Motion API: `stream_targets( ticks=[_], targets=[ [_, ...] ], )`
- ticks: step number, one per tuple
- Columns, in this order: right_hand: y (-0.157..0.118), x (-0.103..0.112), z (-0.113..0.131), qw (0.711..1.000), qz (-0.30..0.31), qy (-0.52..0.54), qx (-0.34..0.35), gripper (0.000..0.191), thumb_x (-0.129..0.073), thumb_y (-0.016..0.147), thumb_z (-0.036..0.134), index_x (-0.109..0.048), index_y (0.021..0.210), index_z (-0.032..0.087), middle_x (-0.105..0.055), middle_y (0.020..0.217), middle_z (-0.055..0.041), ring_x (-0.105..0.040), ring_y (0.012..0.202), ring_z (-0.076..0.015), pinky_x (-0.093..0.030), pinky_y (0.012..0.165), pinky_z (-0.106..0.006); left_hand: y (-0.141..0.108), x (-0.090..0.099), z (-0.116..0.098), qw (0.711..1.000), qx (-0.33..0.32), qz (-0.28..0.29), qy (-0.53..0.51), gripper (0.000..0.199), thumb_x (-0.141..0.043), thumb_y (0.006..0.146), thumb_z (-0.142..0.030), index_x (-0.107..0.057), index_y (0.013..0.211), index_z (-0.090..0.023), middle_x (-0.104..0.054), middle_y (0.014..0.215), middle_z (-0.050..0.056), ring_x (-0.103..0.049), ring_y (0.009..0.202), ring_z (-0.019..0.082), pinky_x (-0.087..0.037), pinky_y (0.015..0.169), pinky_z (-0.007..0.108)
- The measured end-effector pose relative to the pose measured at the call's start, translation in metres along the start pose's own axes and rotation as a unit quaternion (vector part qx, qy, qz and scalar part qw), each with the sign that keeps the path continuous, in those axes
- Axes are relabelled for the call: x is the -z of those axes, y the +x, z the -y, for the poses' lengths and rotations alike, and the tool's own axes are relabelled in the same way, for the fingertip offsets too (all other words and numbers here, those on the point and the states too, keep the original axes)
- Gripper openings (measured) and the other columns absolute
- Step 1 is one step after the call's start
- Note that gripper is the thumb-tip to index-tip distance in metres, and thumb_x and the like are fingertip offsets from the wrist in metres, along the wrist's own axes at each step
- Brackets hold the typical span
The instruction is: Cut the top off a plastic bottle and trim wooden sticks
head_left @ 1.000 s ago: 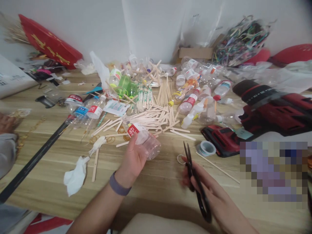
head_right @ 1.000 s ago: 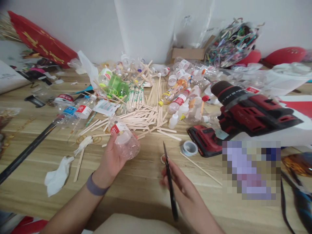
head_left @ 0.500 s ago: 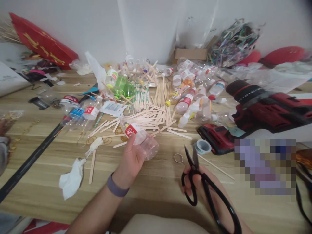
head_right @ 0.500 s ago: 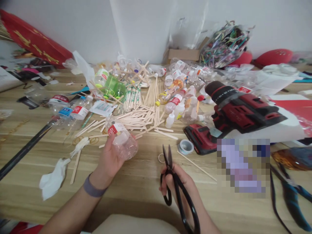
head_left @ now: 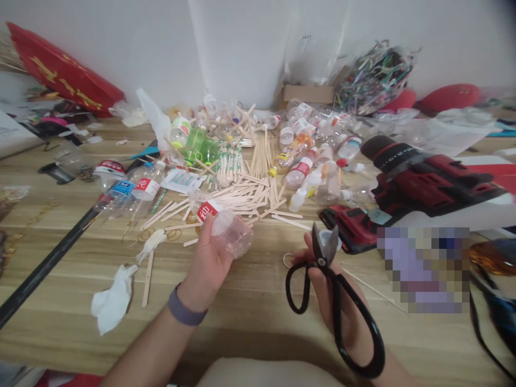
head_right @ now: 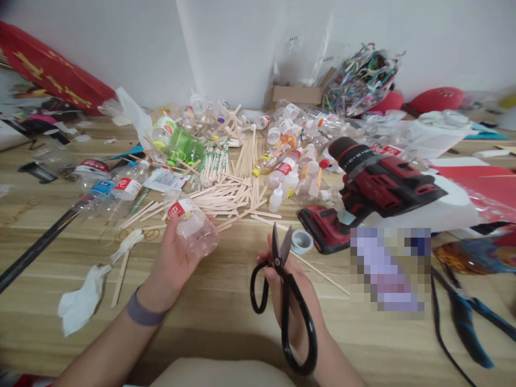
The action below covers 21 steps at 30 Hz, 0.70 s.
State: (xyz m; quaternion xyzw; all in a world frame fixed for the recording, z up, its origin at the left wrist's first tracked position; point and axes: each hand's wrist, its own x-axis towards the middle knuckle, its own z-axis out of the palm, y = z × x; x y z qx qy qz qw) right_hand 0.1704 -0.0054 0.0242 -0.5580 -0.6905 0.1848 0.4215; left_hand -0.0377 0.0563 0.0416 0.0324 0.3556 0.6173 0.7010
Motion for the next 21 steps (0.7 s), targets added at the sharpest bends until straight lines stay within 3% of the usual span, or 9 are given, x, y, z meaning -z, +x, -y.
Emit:
stream_targets(
  ticks=[4, 6, 10, 14, 17, 21],
  targets=[
    [0.007, 0.002, 0.013, 0.999, -0.027, 0.037, -0.015, 0.031, -0.041, 0.099, 0.032, -0.066, 0.084, 0.024, -0.071, 0.079, -0.0026, -0.066, 0.065, -0.0174, -0.055, 0.063, -0.028, 0.0, -0.011, -0.003, 1.0, -0.005, 0.005, 0.008, 0.032, -0.053, 0.095, -0.043, -0.065, 0.098, -0.014, -0.073, 0.085, 0.008, -0.072, 0.077, 0.02, -0.061, 0.071, 0.032],
    [0.01, 0.001, 0.017, 0.997, -0.042, 0.054, -0.021, 0.032, -0.041, 0.099, 0.033, -0.062, 0.077, 0.023, -0.068, 0.072, -0.0016, -0.064, 0.063, -0.0165, -0.053, 0.061, -0.027, 0.0, -0.02, -0.003, 1.0, -0.009, 0.008, 0.008, 0.032, -0.051, 0.096, -0.042, -0.065, 0.095, -0.014, -0.073, 0.084, 0.01, -0.072, 0.075, 0.02, -0.061, 0.069, 0.032],
    [0.014, -0.005, 0.014, 0.998, -0.006, 0.047, -0.034, 0.023, -0.046, 0.098, 0.035, -0.064, 0.103, 0.021, -0.07, 0.07, 0.0018, -0.065, 0.058, -0.0146, -0.053, 0.054, -0.023, 0.001, -0.039, 0.0, 1.0, -0.024, -0.012, 0.01, 0.03, -0.049, 0.097, -0.037, -0.065, 0.086, -0.014, -0.072, 0.077, 0.009, -0.07, 0.067, 0.019, -0.06, 0.064, 0.031],
    [0.013, -0.007, 0.004, 0.994, 0.028, -0.09, 0.048, 0.03, -0.049, 0.097, 0.032, -0.067, 0.118, 0.02, -0.078, 0.088, -0.0031, -0.073, 0.068, -0.0173, -0.056, 0.059, -0.023, 0.008, -0.05, 0.003, 0.999, -0.025, -0.035, 0.027, 0.031, -0.05, 0.097, -0.037, -0.065, 0.085, -0.013, -0.071, 0.073, 0.008, -0.07, 0.065, 0.019, -0.06, 0.065, 0.032],
    [0.012, -0.011, -0.001, 0.976, 0.016, -0.182, 0.122, 0.036, -0.045, 0.1, 0.032, -0.064, 0.129, 0.021, -0.078, 0.099, -0.0047, -0.074, 0.073, -0.0179, -0.055, 0.058, -0.023, 0.012, -0.053, 0.006, 0.999, -0.036, -0.021, 0.034, 0.03, -0.051, 0.096, -0.038, -0.066, 0.088, -0.013, -0.072, 0.074, 0.007, -0.07, 0.065, 0.018, -0.06, 0.07, 0.032],
    [0.017, -0.018, 0.001, 0.946, -0.043, -0.282, 0.156, 0.047, -0.027, 0.105, 0.034, -0.064, 0.13, 0.019, -0.076, 0.084, -0.0028, -0.068, 0.051, -0.0152, -0.043, 0.041, -0.026, 0.016, -0.053, 0.009, 0.999, -0.037, -0.014, 0.037, 0.027, -0.057, 0.094, -0.04, -0.067, 0.094, -0.015, -0.072, 0.074, 0.005, -0.07, 0.063, 0.018, -0.059, 0.072, 0.033]
  ],
)
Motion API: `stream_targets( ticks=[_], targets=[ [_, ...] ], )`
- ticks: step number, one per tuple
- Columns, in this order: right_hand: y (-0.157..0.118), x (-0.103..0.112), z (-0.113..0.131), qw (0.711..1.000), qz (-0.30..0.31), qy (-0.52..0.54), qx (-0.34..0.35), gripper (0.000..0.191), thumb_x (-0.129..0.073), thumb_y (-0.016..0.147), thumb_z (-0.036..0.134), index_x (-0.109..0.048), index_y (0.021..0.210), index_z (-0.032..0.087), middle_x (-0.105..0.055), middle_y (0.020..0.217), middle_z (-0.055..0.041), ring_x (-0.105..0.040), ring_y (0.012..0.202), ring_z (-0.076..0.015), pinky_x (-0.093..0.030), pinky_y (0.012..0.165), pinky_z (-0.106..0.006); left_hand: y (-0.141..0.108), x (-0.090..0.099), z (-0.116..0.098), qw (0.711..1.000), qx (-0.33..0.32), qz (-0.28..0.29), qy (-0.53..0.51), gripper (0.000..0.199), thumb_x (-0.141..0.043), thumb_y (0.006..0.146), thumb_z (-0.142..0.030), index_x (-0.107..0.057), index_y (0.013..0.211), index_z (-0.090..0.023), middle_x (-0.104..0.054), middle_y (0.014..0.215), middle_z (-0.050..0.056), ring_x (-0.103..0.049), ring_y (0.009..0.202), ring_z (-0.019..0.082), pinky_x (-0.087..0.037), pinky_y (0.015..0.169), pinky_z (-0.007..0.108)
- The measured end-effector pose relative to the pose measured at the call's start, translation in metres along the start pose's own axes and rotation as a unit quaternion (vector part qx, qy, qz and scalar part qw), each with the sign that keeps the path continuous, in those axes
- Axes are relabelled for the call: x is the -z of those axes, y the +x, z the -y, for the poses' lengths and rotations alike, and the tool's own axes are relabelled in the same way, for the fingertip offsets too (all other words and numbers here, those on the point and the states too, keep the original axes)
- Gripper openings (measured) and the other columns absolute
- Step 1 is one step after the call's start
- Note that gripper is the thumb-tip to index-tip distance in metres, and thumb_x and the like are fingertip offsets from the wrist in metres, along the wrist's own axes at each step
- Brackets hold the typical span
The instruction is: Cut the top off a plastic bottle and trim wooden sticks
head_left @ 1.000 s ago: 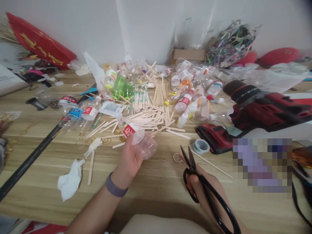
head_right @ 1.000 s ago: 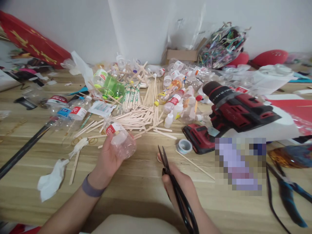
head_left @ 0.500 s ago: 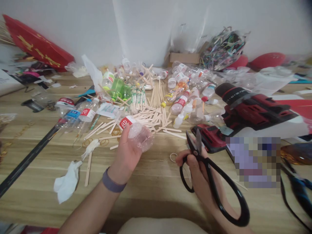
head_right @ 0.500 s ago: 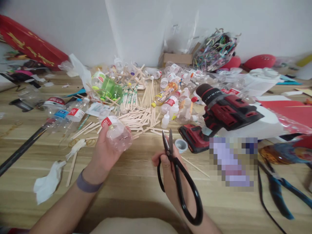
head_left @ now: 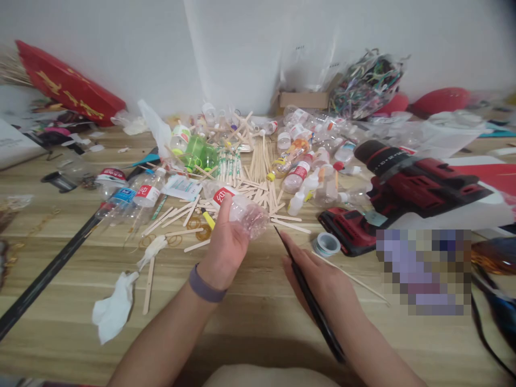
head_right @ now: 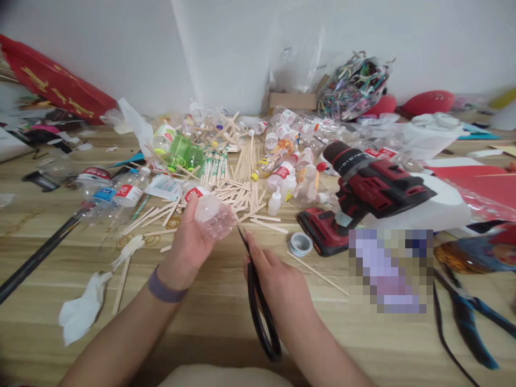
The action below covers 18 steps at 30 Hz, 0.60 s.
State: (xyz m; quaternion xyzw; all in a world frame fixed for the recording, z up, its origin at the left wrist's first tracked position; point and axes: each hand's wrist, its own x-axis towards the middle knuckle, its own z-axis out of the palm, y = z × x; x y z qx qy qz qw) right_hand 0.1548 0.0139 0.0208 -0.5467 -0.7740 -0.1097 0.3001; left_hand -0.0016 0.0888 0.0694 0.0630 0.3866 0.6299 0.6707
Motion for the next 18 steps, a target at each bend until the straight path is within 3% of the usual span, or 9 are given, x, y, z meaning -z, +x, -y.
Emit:
stream_targets(
  ticks=[5, 8, 13, 18],
  targets=[
    [0.015, 0.005, 0.005, 0.997, -0.026, -0.053, 0.053, 0.051, -0.025, 0.107, 0.031, -0.073, 0.109, 0.014, -0.066, 0.063, 0.0014, -0.056, 0.035, -0.0113, -0.033, 0.035, -0.029, -0.001, -0.001, 0.003, 1.0, 0.021, 0.008, 0.001, 0.036, -0.055, 0.094, -0.047, -0.066, 0.096, -0.014, -0.072, 0.074, 0.007, -0.07, 0.064, 0.018, -0.059, 0.07, 0.033],
    [0.019, 0.009, 0.006, 0.996, -0.031, -0.036, 0.073, 0.049, -0.028, 0.106, 0.03, -0.075, 0.1, 0.015, -0.067, 0.063, 0.0004, -0.057, 0.037, -0.011, -0.033, 0.037, -0.029, -0.003, -0.004, 0.002, 1.0, 0.026, 0.004, 0.001, 0.035, -0.051, 0.096, -0.045, -0.066, 0.099, -0.014, -0.071, 0.072, 0.006, -0.068, 0.062, 0.018, -0.059, 0.071, 0.034],
    [0.016, 0.01, 0.003, 0.997, 0.048, 0.018, 0.049, 0.038, -0.035, 0.105, 0.03, -0.072, 0.107, 0.019, -0.07, 0.073, -0.0009, -0.061, 0.046, -0.0123, -0.033, 0.041, -0.028, -0.002, -0.001, 0.002, 0.999, 0.028, 0.02, -0.001, 0.033, -0.055, 0.094, -0.045, -0.065, 0.093, -0.014, -0.069, 0.072, 0.005, -0.067, 0.061, 0.018, -0.058, 0.07, 0.034],
    [0.016, 0.01, 0.0, 0.994, 0.089, 0.061, 0.015, 0.039, -0.037, 0.105, 0.034, -0.07, 0.089, 0.02, -0.068, 0.071, -0.0007, -0.063, 0.052, -0.0131, -0.032, 0.044, -0.027, -0.001, 0.005, 0.005, 0.998, 0.032, 0.06, 0.002, 0.035, -0.059, 0.091, -0.048, -0.066, 0.086, -0.014, -0.07, 0.074, 0.006, -0.066, 0.064, 0.018, -0.057, 0.067, 0.031]
  ],
)
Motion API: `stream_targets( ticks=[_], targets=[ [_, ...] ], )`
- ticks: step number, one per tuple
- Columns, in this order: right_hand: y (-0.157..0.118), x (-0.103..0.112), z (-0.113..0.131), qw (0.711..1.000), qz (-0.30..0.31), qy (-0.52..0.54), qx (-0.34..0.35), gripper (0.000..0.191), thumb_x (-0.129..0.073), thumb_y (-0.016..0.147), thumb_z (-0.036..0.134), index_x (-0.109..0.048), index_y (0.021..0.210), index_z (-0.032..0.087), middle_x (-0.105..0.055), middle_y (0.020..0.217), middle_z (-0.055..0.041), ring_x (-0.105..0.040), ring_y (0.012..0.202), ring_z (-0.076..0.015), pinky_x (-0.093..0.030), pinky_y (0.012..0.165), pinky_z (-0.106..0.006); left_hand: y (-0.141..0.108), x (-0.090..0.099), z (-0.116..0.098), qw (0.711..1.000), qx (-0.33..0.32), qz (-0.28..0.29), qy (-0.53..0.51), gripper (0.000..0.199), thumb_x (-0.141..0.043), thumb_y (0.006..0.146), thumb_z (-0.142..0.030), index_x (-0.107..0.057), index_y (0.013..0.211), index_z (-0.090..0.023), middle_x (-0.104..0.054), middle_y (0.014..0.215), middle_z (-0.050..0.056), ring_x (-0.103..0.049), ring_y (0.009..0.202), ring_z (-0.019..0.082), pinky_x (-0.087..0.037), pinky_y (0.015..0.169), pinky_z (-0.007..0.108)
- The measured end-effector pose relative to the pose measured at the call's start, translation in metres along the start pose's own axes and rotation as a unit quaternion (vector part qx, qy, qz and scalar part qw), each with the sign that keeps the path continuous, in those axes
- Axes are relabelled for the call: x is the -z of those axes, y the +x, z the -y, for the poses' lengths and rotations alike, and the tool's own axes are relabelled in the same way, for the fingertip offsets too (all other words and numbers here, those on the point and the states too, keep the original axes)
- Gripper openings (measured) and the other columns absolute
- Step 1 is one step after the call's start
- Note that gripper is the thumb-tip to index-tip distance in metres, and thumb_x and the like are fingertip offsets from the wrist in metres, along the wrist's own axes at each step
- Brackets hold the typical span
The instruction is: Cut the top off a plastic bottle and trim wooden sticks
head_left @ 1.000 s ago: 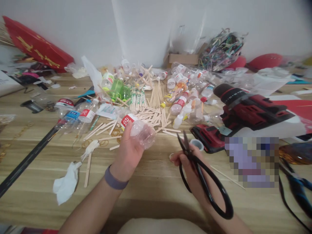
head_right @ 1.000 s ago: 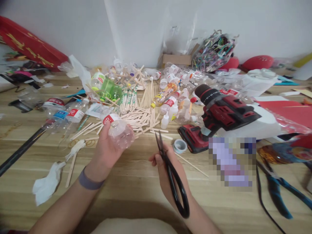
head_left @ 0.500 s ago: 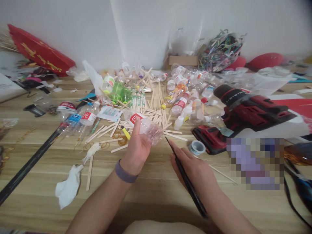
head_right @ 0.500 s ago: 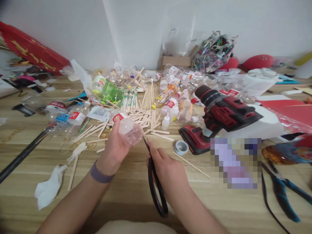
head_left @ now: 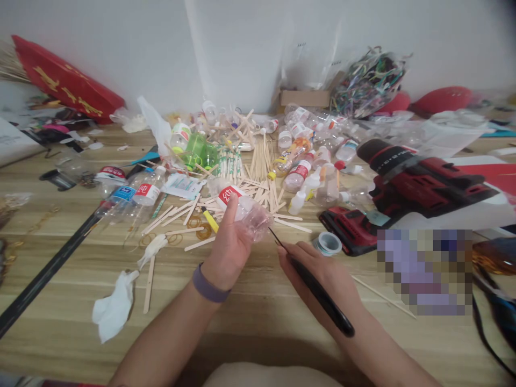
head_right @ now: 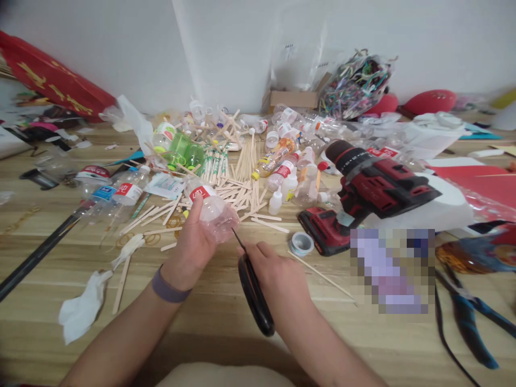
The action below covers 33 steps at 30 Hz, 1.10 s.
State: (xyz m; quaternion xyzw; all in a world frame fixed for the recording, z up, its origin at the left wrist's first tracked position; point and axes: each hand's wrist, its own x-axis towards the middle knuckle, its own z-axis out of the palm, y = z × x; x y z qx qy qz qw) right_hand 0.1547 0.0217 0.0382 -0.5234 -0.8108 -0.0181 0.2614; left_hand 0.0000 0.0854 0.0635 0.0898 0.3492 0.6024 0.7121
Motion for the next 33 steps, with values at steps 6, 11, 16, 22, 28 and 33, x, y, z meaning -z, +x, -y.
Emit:
stream_targets(
  ticks=[6, 11, 16, 22, 28, 33],
  targets=[
    [0.002, 0.002, 0.001, 1.0, 0.004, -0.009, 0.002, 0.041, -0.037, 0.105, 0.035, -0.069, 0.085, 0.021, -0.066, 0.069, 0.0009, -0.061, 0.049, -0.0134, -0.029, 0.044, -0.029, 0.0, 0.001, 0.001, 1.0, 0.003, -0.008, 0.016, 0.035, -0.064, 0.087, -0.049, -0.065, 0.084, -0.014, -0.07, 0.073, 0.006, -0.065, 0.062, 0.017, -0.054, 0.062, 0.028],
    [0.005, 0.005, 0.001, 1.0, 0.012, 0.019, 0.013, 0.037, -0.039, 0.103, 0.03, -0.067, 0.08, 0.021, -0.067, 0.069, 0.0002, -0.061, 0.05, -0.0138, -0.03, 0.045, -0.028, -0.002, -0.001, 0.001, 0.999, 0.012, -0.029, 0.014, 0.026, -0.065, 0.085, -0.041, -0.063, 0.086, -0.015, -0.07, 0.074, 0.005, -0.068, 0.064, 0.018, -0.055, 0.062, 0.029],
    [0.006, 0.006, 0.002, 0.999, 0.007, 0.016, 0.03, 0.04, -0.037, 0.104, 0.029, -0.065, 0.076, 0.02, -0.065, 0.065, 0.0003, -0.061, 0.047, -0.0139, -0.033, 0.044, -0.027, 0.0, -0.002, -0.001, 0.999, 0.03, -0.01, -0.003, 0.024, -0.059, 0.087, -0.037, -0.063, 0.083, -0.014, -0.069, 0.071, 0.006, -0.068, 0.063, 0.018, -0.055, 0.061, 0.028],
    [-0.01, -0.01, 0.006, 0.993, -0.055, -0.015, 0.106, 0.042, -0.031, 0.106, 0.03, -0.066, 0.084, 0.022, -0.067, 0.065, 0.002, -0.06, 0.038, -0.0119, -0.037, 0.038, -0.027, 0.007, 0.029, -0.003, 0.986, 0.07, 0.15, -0.014, 0.034, -0.07, 0.078, -0.043, -0.068, 0.091, -0.012, -0.074, 0.085, 0.011, -0.071, 0.078, 0.023, -0.055, 0.074, 0.033],
    [-0.026, -0.036, 0.005, 0.981, -0.04, -0.028, 0.19, 0.041, -0.024, 0.107, 0.024, -0.065, 0.106, 0.021, -0.067, 0.066, 0.003, -0.062, 0.041, -0.012, -0.041, 0.04, -0.026, 0.01, 0.06, -0.006, 0.965, 0.055, 0.253, 0.048, 0.059, -0.085, 0.053, -0.052, -0.074, 0.096, -0.012, -0.075, 0.087, 0.009, -0.069, 0.076, 0.02, -0.052, 0.072, 0.028],
    [-0.028, -0.037, 0.009, 0.979, -0.013, -0.016, 0.204, 0.039, -0.024, 0.107, 0.024, -0.06, 0.121, 0.02, -0.067, 0.066, 0.0032, -0.062, 0.042, -0.0126, -0.041, 0.04, -0.025, 0.001, 0.062, -0.009, 0.965, 0.072, 0.245, 0.054, 0.057, -0.07, 0.066, -0.057, -0.074, 0.101, -0.012, -0.074, 0.084, 0.014, -0.069, 0.072, 0.024, -0.051, 0.067, 0.031]
  ],
)
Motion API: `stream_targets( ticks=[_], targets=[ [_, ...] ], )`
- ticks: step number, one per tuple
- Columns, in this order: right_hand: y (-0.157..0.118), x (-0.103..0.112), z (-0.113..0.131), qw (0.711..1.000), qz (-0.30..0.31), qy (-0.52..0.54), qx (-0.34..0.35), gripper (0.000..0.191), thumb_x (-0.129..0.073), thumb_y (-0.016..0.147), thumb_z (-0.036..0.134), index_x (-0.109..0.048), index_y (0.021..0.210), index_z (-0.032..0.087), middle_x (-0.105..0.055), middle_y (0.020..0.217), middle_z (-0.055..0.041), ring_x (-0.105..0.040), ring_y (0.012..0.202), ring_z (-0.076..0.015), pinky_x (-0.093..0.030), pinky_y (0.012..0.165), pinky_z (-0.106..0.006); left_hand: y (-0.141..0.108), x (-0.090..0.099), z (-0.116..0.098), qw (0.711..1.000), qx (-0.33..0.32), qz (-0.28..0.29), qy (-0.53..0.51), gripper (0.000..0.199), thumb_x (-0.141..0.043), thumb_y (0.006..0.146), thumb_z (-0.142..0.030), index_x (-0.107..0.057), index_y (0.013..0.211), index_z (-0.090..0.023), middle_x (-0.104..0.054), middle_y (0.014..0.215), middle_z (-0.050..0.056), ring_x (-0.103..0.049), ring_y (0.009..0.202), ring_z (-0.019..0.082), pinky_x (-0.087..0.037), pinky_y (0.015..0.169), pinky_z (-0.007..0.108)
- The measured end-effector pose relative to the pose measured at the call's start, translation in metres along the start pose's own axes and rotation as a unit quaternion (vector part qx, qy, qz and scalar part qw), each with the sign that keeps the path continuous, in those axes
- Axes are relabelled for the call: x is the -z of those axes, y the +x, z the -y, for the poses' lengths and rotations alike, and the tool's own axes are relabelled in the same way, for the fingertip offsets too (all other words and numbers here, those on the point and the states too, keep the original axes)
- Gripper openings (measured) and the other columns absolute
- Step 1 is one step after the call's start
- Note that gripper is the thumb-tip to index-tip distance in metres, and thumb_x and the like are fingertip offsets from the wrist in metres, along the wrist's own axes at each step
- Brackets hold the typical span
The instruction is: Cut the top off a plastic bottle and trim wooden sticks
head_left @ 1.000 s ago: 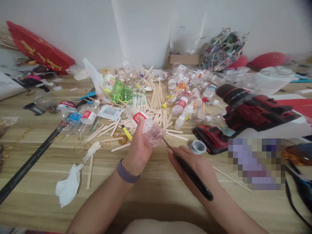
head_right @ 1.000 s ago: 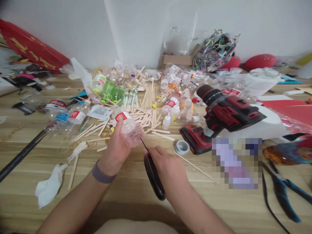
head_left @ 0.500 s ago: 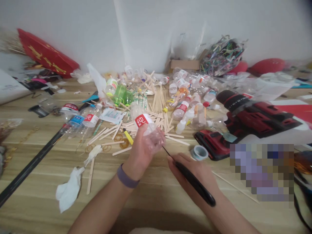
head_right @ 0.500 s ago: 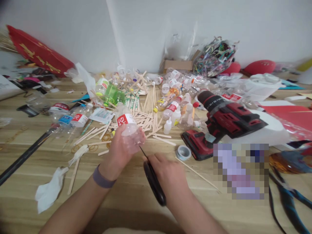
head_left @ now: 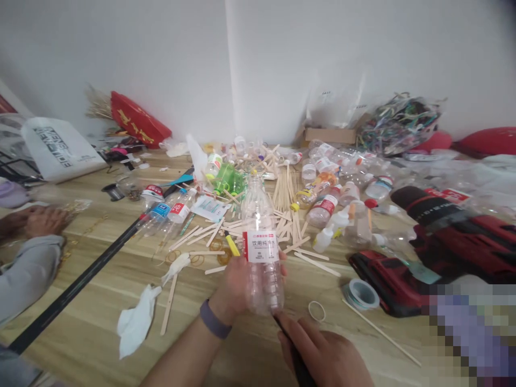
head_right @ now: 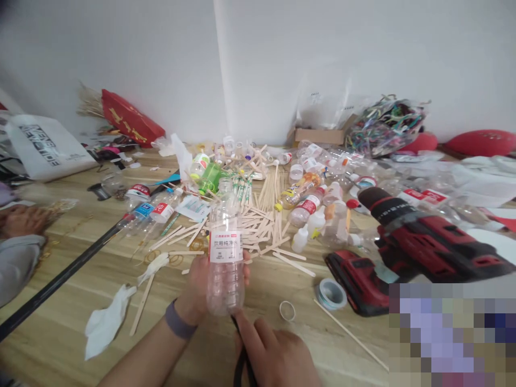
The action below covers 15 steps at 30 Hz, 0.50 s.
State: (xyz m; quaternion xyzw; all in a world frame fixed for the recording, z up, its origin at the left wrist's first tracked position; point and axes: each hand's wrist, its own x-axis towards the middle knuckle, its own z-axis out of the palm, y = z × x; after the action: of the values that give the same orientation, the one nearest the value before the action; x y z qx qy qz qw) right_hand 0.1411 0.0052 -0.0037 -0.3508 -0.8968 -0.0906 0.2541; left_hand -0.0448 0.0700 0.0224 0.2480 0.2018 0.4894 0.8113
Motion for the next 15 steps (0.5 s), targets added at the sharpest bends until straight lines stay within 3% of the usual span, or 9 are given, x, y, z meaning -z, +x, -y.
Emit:
stream_targets(
  ticks=[5, 8, 12, 15],
  targets=[
    [0.005, 0.003, 0.004, 1.0, 0.03, 0.006, 0.003, 0.039, -0.022, 0.106, 0.023, -0.058, 0.122, 0.019, -0.069, 0.067, 0.0018, -0.064, 0.042, -0.0146, -0.044, 0.04, -0.025, 0.002, -0.002, -0.002, 1.0, 0.019, -0.016, -0.006, 0.059, -0.07, 0.063, -0.057, -0.074, 0.1, -0.011, -0.073, 0.075, 0.011, -0.067, 0.066, 0.023, -0.051, 0.063, 0.03],
    [0.009, 0.003, 0.006, 1.0, 0.003, 0.008, 0.007, 0.041, -0.016, 0.107, 0.023, -0.055, 0.119, 0.018, -0.067, 0.061, 0.0047, -0.061, 0.036, -0.0149, -0.041, 0.034, -0.027, 0.005, -0.001, 0.0, 1.0, 0.008, -0.026, -0.006, 0.059, -0.075, 0.059, -0.059, -0.073, 0.095, -0.012, -0.072, 0.074, 0.009, -0.066, 0.062, 0.021, -0.051, 0.06, 0.03],
    [0.007, -0.002, 0.01, 0.996, -0.036, 0.064, -0.056, 0.04, -0.017, 0.107, 0.028, -0.054, 0.119, 0.019, -0.065, 0.053, 0.0051, -0.061, 0.034, -0.0152, -0.039, 0.033, -0.024, 0.005, -0.003, 0.005, 0.99, -0.086, -0.095, 0.063, 0.051, -0.086, 0.059, -0.046, -0.07, 0.095, -0.014, -0.072, 0.079, 0.007, -0.066, 0.068, 0.019, -0.051, 0.066, 0.029],
    [0.0, -0.007, 0.013, 0.986, -0.033, 0.116, -0.115, 0.04, -0.026, 0.104, 0.03, -0.052, 0.132, 0.018, -0.064, 0.051, 0.0049, -0.059, 0.032, -0.0147, -0.039, 0.033, -0.021, 0.001, -0.008, 0.003, 0.964, -0.149, -0.154, 0.156, 0.062, -0.089, 0.059, -0.028, -0.064, 0.116, -0.02, -0.072, 0.088, 0.004, -0.068, 0.079, 0.02, -0.052, 0.077, 0.031]
  ],
)
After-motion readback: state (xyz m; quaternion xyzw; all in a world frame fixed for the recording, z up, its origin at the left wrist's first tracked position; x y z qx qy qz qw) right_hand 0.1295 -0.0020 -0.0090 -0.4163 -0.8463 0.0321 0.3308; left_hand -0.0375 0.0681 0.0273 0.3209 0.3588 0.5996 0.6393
